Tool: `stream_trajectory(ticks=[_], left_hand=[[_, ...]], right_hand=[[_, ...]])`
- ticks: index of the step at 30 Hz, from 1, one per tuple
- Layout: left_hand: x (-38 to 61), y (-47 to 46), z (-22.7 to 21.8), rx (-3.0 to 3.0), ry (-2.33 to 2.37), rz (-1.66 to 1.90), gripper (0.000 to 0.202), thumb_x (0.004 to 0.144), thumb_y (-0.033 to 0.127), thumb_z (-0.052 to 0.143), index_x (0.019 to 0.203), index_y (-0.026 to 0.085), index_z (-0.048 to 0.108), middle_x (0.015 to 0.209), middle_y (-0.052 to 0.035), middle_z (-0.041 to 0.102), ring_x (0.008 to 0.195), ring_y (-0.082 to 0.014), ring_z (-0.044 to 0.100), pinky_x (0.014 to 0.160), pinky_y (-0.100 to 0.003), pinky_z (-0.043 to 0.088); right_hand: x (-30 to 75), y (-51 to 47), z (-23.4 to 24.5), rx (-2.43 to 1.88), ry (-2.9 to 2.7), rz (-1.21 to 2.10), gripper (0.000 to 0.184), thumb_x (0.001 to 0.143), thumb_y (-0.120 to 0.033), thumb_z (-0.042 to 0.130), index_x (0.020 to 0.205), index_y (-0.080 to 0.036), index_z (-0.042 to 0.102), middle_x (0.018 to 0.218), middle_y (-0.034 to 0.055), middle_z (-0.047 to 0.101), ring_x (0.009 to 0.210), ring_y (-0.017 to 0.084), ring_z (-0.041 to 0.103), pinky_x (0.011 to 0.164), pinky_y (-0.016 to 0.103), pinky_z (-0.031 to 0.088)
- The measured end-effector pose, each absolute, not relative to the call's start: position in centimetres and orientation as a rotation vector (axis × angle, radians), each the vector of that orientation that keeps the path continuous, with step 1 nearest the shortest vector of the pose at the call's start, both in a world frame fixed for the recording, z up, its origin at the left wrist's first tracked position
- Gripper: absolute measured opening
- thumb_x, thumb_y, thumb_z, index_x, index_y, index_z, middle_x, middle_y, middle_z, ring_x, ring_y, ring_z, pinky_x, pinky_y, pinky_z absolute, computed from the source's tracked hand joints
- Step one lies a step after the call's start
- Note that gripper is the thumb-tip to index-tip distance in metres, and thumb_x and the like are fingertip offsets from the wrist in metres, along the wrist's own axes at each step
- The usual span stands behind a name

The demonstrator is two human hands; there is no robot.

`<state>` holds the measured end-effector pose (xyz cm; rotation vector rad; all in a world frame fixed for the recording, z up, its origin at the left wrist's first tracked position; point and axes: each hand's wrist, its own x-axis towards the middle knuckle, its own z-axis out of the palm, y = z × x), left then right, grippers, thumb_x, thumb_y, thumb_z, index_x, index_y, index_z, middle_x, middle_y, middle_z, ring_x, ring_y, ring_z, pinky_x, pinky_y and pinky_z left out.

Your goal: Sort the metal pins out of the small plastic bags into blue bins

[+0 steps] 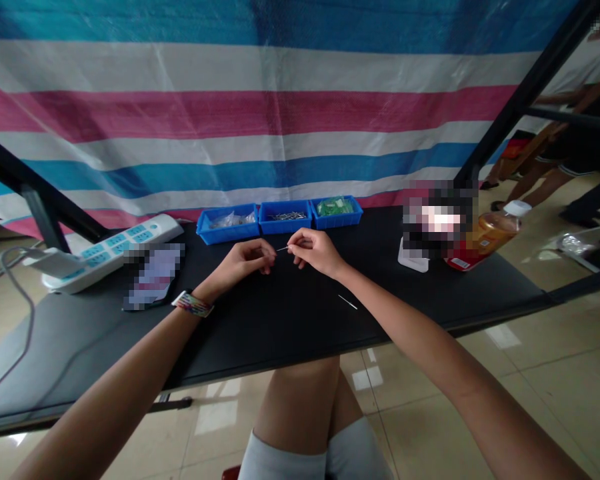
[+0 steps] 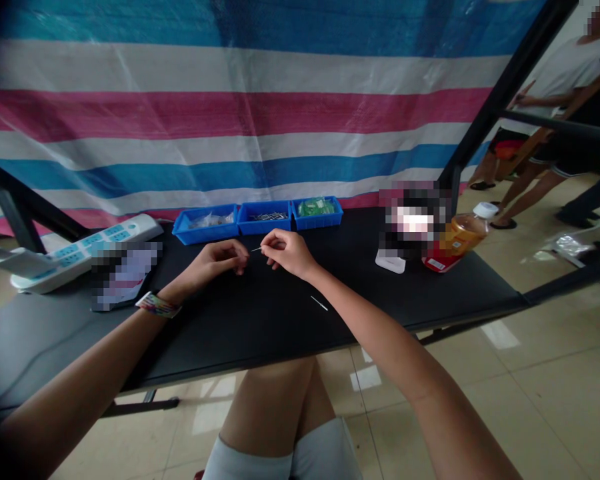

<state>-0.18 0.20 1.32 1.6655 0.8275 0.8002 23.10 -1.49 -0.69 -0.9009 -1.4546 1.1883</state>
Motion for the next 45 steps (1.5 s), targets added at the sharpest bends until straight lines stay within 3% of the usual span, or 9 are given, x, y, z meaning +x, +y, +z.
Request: stream_trajectory(ticks=[7, 15, 28, 38, 45], left_hand=[[0.21, -0.01, 1.23, 1.661, 0.835, 0.907, 0.038, 0.077, 0.037, 0.092, 0.089, 0.02, 0.061, 0.073, 0.0027, 0.065, 0.061, -0.0146, 0.069, 0.059, -0.024, 0.056], [0.04, 0.21, 1.24, 1.708, 0.866, 0.909, 0.037, 0.084, 0.052, 0.085, 0.092, 0.018, 0.073, 0.079, -0.0036, 0.071, 0.065, -0.0171, 0.071, 0.06, -0.027, 0.057], [0.1, 0.26, 1.11, 1.758, 0.919, 0.926, 0.045, 0.088, 0.061, 0.08, 0.079, 0.018, 0.07, 0.072, -0.0051, 0.071, 0.064, -0.0181, 0.068, 0.064, -0.029, 0.056], [0.23, -0.25, 1.71, 1.726, 0.881, 0.825, 0.036, 0.086, 0.049, 0.084, 0.097, 0.018, 0.069, 0.081, -0.0017, 0.071, 0.07, -0.0175, 0.07, 0.067, -0.03, 0.058], [0.24, -0.13, 1.55, 1.767, 0.885, 0.855, 0.035, 0.089, 0.051, 0.08, 0.092, 0.018, 0.067, 0.078, -0.0018, 0.07, 0.069, -0.0174, 0.069, 0.067, -0.03, 0.058]], right_hand=[[22.38, -1.52, -0.9, -0.871, -1.405, 1.286, 0.04, 0.074, -0.048, 0.093, 0.087, -0.018, 0.07, 0.081, 0.0014, 0.071, 0.065, 0.015, 0.073, 0.053, 0.025, 0.064], [22.23, -1.67, -0.73, -0.847, -1.39, 1.309, 0.04, 0.073, -0.047, 0.094, 0.087, -0.017, 0.072, 0.079, 0.0017, 0.073, 0.064, 0.015, 0.073, 0.056, 0.026, 0.065], [22.55, -2.02, -0.62, -0.857, -1.445, 1.181, 0.034, 0.082, -0.047, 0.088, 0.09, -0.018, 0.071, 0.08, 0.0005, 0.071, 0.064, 0.014, 0.072, 0.056, 0.023, 0.061], [22.49, -1.64, -1.09, -0.927, -1.519, 1.052, 0.047, 0.089, -0.063, 0.077, 0.085, -0.017, 0.068, 0.077, 0.0013, 0.071, 0.058, 0.012, 0.07, 0.051, 0.022, 0.056], [22.41, -1.54, -1.17, -0.931, -1.502, 1.048, 0.045, 0.092, -0.061, 0.075, 0.086, -0.018, 0.067, 0.078, 0.0008, 0.071, 0.058, 0.012, 0.07, 0.053, 0.022, 0.057]])
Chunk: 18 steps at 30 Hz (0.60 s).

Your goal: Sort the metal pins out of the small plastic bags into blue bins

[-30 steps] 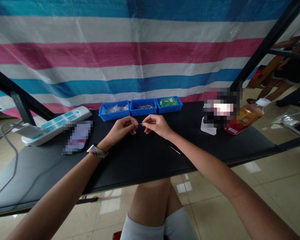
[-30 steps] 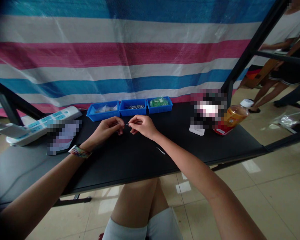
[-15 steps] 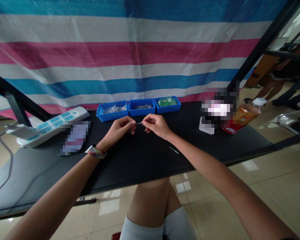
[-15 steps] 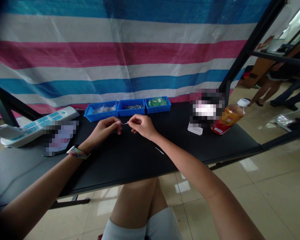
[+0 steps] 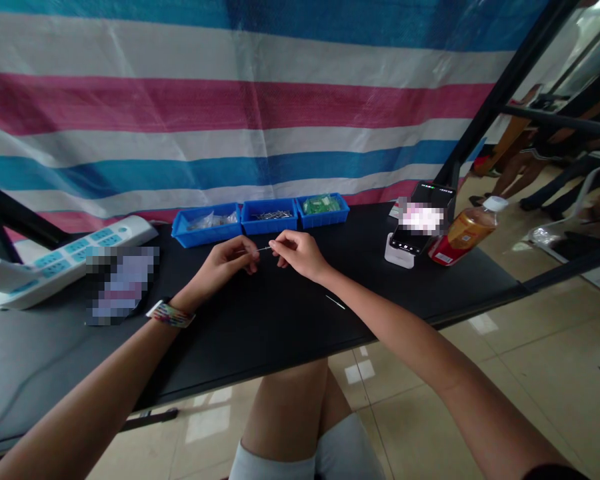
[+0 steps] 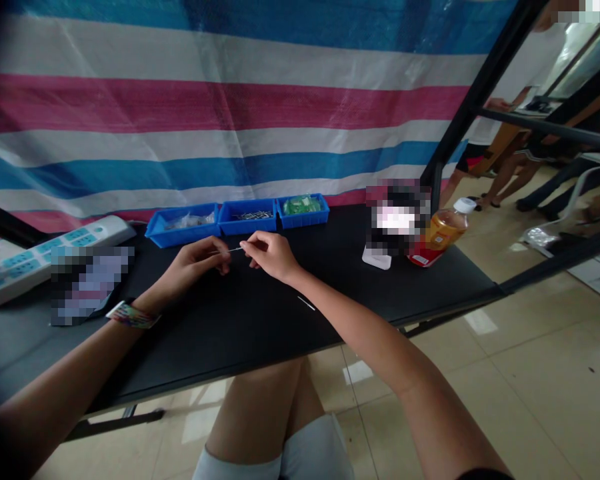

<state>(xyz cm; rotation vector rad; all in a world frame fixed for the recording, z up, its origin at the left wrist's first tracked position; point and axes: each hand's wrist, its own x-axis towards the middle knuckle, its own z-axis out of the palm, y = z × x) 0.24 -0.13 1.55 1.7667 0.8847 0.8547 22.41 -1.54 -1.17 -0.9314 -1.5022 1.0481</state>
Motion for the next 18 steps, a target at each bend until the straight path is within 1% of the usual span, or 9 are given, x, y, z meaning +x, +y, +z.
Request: stream_trajectory(ticks=[4, 6, 9, 13, 18], left_hand=[[0.13, -0.11, 1.62, 1.758, 0.904, 0.863, 0.036, 0.088, 0.051, 0.08, 0.088, 0.017, 0.069, 0.078, -0.003, 0.071, 0.071, -0.0185, 0.069, 0.068, -0.031, 0.058], [0.07, 0.0, 1.48, 1.749, 0.904, 0.859, 0.039, 0.088, 0.055, 0.08, 0.084, 0.017, 0.071, 0.079, -0.0046, 0.072, 0.072, -0.0194, 0.07, 0.068, -0.031, 0.058], [0.01, 0.21, 1.15, 1.741, 0.907, 0.859, 0.047, 0.088, 0.063, 0.079, 0.082, 0.016, 0.074, 0.079, -0.0063, 0.073, 0.072, -0.0199, 0.07, 0.068, -0.032, 0.058], [0.07, 0.29, 1.01, 1.761, 0.921, 0.852, 0.057, 0.088, 0.072, 0.075, 0.083, 0.015, 0.076, 0.079, -0.0076, 0.074, 0.071, -0.0194, 0.07, 0.067, -0.031, 0.058], [0.33, 0.1, 1.14, 1.767, 0.941, 0.811, 0.065, 0.089, 0.079, 0.069, 0.082, 0.015, 0.077, 0.075, -0.0082, 0.074, 0.069, -0.0193, 0.069, 0.067, -0.031, 0.058]], right_hand=[[22.28, -1.52, -1.37, -0.894, -1.48, 1.074, 0.034, 0.092, -0.051, 0.076, 0.089, -0.018, 0.068, 0.082, 0.0002, 0.071, 0.058, 0.012, 0.07, 0.052, 0.021, 0.057], [22.16, -1.49, -1.43, -0.869, -1.442, 1.116, 0.026, 0.089, -0.042, 0.079, 0.093, -0.018, 0.068, 0.085, -0.0008, 0.07, 0.058, 0.011, 0.069, 0.052, 0.022, 0.058], [22.05, -1.46, -1.38, -0.831, -1.392, 1.174, 0.022, 0.084, -0.032, 0.08, 0.095, -0.019, 0.066, 0.086, -0.0021, 0.068, 0.059, 0.011, 0.07, 0.052, 0.022, 0.058], [22.1, -1.66, -1.15, -0.792, -1.394, 1.174, 0.019, 0.083, -0.03, 0.079, 0.091, -0.018, 0.066, 0.083, -0.0025, 0.066, 0.061, 0.011, 0.07, 0.053, 0.022, 0.059], [22.38, -1.58, -0.88, -0.818, -1.417, 1.139, 0.02, 0.083, -0.032, 0.079, 0.088, -0.019, 0.064, 0.081, -0.0026, 0.066, 0.06, 0.011, 0.068, 0.053, 0.022, 0.059]])
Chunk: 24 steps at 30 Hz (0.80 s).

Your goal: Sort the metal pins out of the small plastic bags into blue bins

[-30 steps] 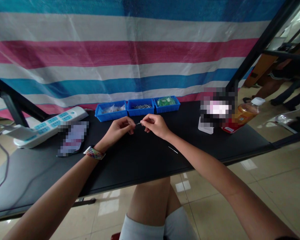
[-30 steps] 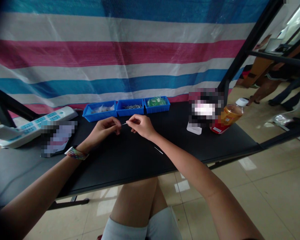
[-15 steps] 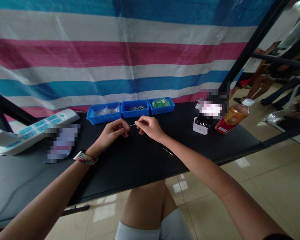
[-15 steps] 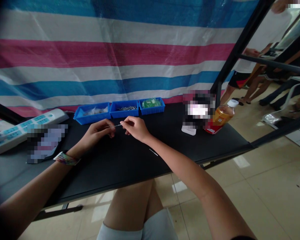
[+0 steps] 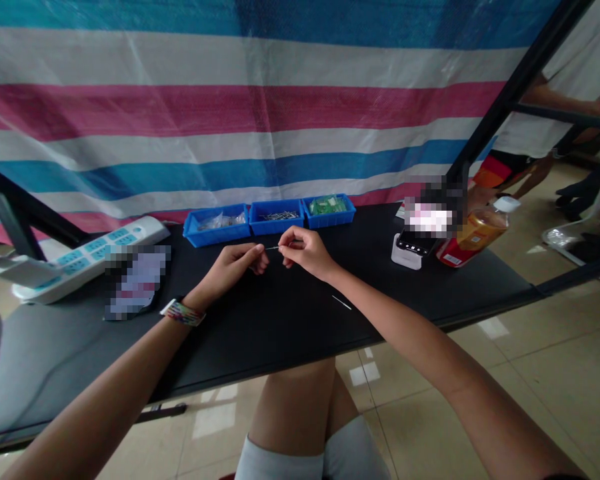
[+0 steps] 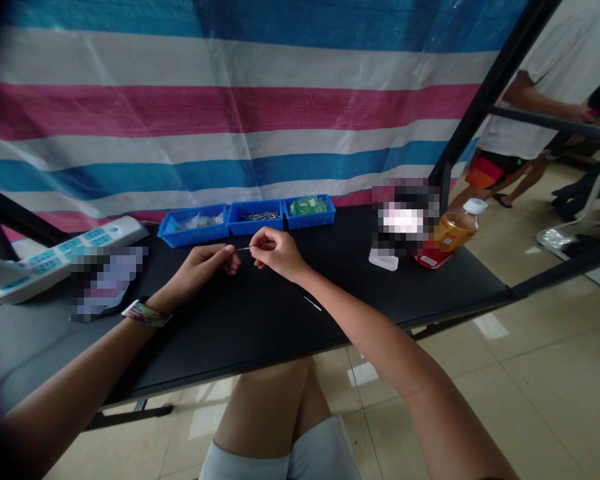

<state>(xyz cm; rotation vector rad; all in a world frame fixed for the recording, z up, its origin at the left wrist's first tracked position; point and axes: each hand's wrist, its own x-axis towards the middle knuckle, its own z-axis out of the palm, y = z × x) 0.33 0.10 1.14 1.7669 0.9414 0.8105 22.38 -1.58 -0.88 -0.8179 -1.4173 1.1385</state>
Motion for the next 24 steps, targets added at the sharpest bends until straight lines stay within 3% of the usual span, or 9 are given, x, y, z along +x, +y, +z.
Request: stream_trajectory(ticks=[7, 11, 13, 16, 19, 22, 24], left_hand=[[0.5, 0.2, 0.9, 1.738, 0.928, 0.77, 0.06, 0.087, 0.075, 0.073, 0.082, 0.015, 0.078, 0.076, -0.0092, 0.075, 0.069, -0.0205, 0.069, 0.067, -0.031, 0.058], [0.5, 0.1, 1.2, 1.747, 0.934, 0.757, 0.057, 0.088, 0.071, 0.072, 0.082, 0.015, 0.078, 0.077, -0.0092, 0.076, 0.069, -0.0206, 0.069, 0.066, -0.032, 0.058], [0.5, 0.1, 1.2, 1.763, 0.935, 0.745, 0.055, 0.089, 0.069, 0.072, 0.082, 0.015, 0.077, 0.077, -0.0088, 0.075, 0.069, -0.0202, 0.069, 0.067, -0.032, 0.058], [0.4, 0.2, 1.2, 1.795, 0.922, 0.715, 0.051, 0.092, 0.065, 0.069, 0.082, 0.016, 0.077, 0.076, -0.0079, 0.074, 0.069, -0.0199, 0.069, 0.068, -0.031, 0.058], [0.3, 0.0, 1.1, 1.872, 0.898, 0.685, 0.044, 0.096, 0.059, 0.067, 0.087, 0.017, 0.077, 0.081, -0.0077, 0.075, 0.072, -0.0208, 0.07, 0.068, -0.031, 0.057], [1.0, -1.1, 1.2, 2.141, 0.817, 0.621, 0.033, 0.099, 0.05, 0.068, 0.107, 0.021, 0.08, 0.102, -0.009, 0.078, 0.088, -0.0234, 0.072, 0.078, -0.034, 0.059], [2.4, -2.4, 1.1, 2.399, 0.658, 0.554, 0.034, 0.102, 0.044, 0.066, 0.13, 0.026, 0.078, 0.127, -0.0104, 0.075, 0.111, -0.0271, 0.07, 0.097, -0.04, 0.058]], right_hand=[[23.4, 2.0, -1.2, -0.972, -1.28, 0.87, 0.023, 0.09, -0.041, 0.076, 0.095, -0.02, 0.067, 0.092, 0.0017, 0.073, 0.059, 0.01, 0.07, 0.056, 0.022, 0.06], [24.6, 3.4, -1.5, -1.078, -1.346, 0.77, 0.029, 0.095, -0.034, 0.069, 0.122, -0.022, 0.07, 0.123, 0.0085, 0.077, 0.058, 0.008, 0.071, 0.051, 0.019, 0.057], [25.3, 3.5, -1.5, -1.117, -1.438, 0.66, 0.033, 0.096, -0.027, 0.065, 0.128, -0.022, 0.07, 0.118, 0.0067, 0.077, 0.055, 0.007, 0.069, 0.049, 0.018, 0.053], [25.9, 3.0, -1.5, -1.145, -1.546, 0.526, 0.024, 0.096, -0.02, 0.06, 0.115, -0.019, 0.074, 0.1, 0.0036, 0.076, 0.056, 0.008, 0.068, 0.051, 0.019, 0.051], [25.7, 2.7, -1.6, -1.127, -1.625, 0.498, 0.015, 0.093, -0.016, 0.06, 0.098, -0.018, 0.074, 0.097, 0.0045, 0.076, 0.071, 0.014, 0.072, 0.06, 0.022, 0.054], [25.0, 2.6, -1.9, -1.09, -1.66, 0.466, 0.015, 0.089, -0.013, 0.06, 0.093, -0.019, 0.073, 0.096, 0.0045, 0.077, 0.085, 0.017, 0.073, 0.07, 0.025, 0.055], [24.6, 2.7, -2.2, -1.096, -1.646, 0.474, 0.015, 0.088, -0.012, 0.06, 0.091, -0.02, 0.072, 0.095, 0.0039, 0.077, 0.086, 0.017, 0.072, 0.073, 0.025, 0.055]])
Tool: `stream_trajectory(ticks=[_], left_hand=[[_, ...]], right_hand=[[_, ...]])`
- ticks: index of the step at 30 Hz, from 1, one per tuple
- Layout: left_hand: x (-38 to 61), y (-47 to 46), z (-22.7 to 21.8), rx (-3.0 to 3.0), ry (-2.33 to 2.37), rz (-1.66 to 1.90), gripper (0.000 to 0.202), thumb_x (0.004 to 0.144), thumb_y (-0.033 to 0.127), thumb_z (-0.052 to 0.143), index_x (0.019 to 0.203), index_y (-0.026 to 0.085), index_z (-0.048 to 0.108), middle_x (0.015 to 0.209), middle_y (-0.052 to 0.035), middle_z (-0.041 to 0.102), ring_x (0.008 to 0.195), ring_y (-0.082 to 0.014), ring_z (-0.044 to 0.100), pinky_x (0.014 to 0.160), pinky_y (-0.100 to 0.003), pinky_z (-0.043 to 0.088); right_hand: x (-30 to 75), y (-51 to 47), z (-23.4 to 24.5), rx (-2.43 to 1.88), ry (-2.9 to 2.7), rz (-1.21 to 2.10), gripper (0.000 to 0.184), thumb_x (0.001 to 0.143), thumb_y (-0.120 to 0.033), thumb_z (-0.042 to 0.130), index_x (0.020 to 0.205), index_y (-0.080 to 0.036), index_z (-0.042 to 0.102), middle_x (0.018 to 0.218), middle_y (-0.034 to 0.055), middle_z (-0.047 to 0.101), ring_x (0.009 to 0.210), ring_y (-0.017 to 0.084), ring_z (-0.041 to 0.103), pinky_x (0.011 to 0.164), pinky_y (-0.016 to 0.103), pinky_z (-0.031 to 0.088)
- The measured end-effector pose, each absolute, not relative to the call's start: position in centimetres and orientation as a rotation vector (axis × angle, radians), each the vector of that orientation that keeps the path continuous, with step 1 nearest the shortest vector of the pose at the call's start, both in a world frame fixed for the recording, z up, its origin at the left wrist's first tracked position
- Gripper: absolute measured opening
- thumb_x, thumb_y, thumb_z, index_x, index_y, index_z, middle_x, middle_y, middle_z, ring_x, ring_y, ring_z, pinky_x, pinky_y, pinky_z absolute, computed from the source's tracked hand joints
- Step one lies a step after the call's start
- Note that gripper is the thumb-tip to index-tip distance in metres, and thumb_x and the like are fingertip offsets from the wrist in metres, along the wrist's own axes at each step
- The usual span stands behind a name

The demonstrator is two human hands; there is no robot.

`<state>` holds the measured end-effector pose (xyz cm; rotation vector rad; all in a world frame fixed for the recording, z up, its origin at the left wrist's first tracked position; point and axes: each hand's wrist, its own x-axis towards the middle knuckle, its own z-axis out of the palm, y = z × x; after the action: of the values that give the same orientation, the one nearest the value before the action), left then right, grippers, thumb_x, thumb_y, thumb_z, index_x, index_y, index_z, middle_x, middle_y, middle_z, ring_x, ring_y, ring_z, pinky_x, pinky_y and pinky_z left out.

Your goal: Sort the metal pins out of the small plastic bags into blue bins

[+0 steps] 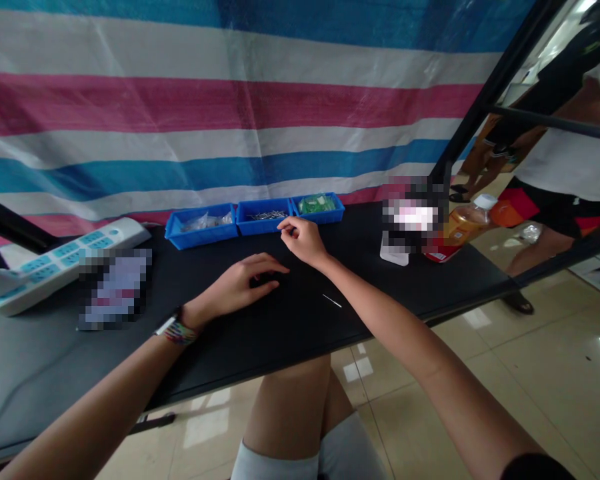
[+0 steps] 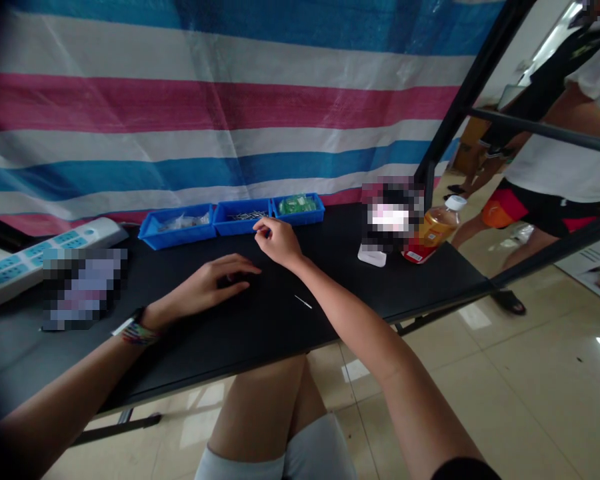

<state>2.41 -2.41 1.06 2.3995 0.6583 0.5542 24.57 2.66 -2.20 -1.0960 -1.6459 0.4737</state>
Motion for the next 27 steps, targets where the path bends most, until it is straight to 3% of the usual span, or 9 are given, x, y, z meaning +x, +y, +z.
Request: stream_trajectory(ticks=[3, 6, 9, 12, 20, 22, 27], left_hand=[[5.3, -4.7, 0.4, 2.684, 0.464, 0.489, 0.049, 0.107, 0.036, 0.063, 0.156, 0.031, 0.062, 0.153, -0.0118, 0.064, 0.136, -0.0331, 0.058, 0.115, -0.053, 0.046], [7.6, -6.0, -0.4, 2.812, 0.32, 0.42, 0.046, 0.113, 0.03, 0.052, 0.158, 0.031, 0.058, 0.156, -0.0112, 0.063, 0.146, -0.034, 0.05, 0.118, -0.056, 0.04], [8.3, -6.2, -0.6, 2.834, 0.274, 0.461, 0.037, 0.114, 0.032, 0.05, 0.146, 0.028, 0.067, 0.144, -0.0104, 0.07, 0.138, -0.0304, 0.056, 0.114, -0.049, 0.045], [8.0, -6.0, -0.2, 2.83, 0.248, 0.497, 0.031, 0.115, 0.032, 0.047, 0.125, 0.023, 0.075, 0.125, -0.01, 0.075, 0.12, -0.0258, 0.064, 0.104, -0.041, 0.051], [6.9, -5.9, 0.6, 2.794, 0.429, 0.529, 0.016, 0.108, 0.021, 0.054, 0.103, 0.019, 0.069, 0.1, -0.0076, 0.069, 0.093, -0.0221, 0.064, 0.085, -0.036, 0.052], [6.4, -5.6, 0.6, 2.748, 0.47, 0.532, 0.014, 0.106, 0.02, 0.056, 0.102, 0.019, 0.069, 0.099, -0.0071, 0.069, 0.094, -0.0224, 0.064, 0.085, -0.036, 0.052], [6.0, -5.5, 0.4, 2.671, 0.439, 0.545, 0.022, 0.107, 0.034, 0.065, 0.125, 0.024, 0.073, 0.118, -0.0083, 0.072, 0.109, -0.0245, 0.065, 0.095, -0.038, 0.053]], right_hand=[[24.2, 2.8, -2.5, -1.129, -1.584, 0.579, 0.015, 0.087, -0.015, 0.06, 0.093, -0.02, 0.073, 0.088, 0.0022, 0.075, 0.079, 0.017, 0.07, 0.067, 0.024, 0.054], [24.3, 2.8, -2.5, -1.149, -1.475, 0.71, 0.014, 0.086, -0.019, 0.061, 0.093, -0.02, 0.073, 0.079, -0.0002, 0.07, 0.065, 0.014, 0.064, 0.055, 0.021, 0.049], [24.4, 2.8, -2.4, -1.135, -1.381, 0.799, 0.014, 0.085, -0.019, 0.059, 0.092, -0.019, 0.072, 0.072, -0.0023, 0.067, 0.055, 0.011, 0.057, 0.048, 0.018, 0.043], [24.4, 2.8, -2.2, -1.115, -1.353, 0.833, 0.014, 0.084, -0.019, 0.059, 0.09, -0.018, 0.072, 0.069, -0.003, 0.065, 0.052, 0.01, 0.056, 0.046, 0.017, 0.041], [24.4, 2.4, -2.0, -1.111, -1.371, 0.857, 0.013, 0.084, -0.018, 0.06, 0.087, -0.018, 0.073, 0.067, -0.0031, 0.066, 0.053, 0.009, 0.058, 0.047, 0.016, 0.043], [24.4, 2.4, -2.0, -1.108, -1.373, 0.867, 0.012, 0.084, -0.018, 0.061, 0.087, -0.017, 0.073, 0.066, -0.003, 0.066, 0.052, 0.009, 0.058, 0.047, 0.016, 0.043], [24.4, 2.3, -1.8, -1.115, -1.388, 0.887, 0.012, 0.085, -0.018, 0.061, 0.087, -0.018, 0.073, 0.066, -0.0032, 0.066, 0.051, 0.009, 0.057, 0.047, 0.016, 0.043]])
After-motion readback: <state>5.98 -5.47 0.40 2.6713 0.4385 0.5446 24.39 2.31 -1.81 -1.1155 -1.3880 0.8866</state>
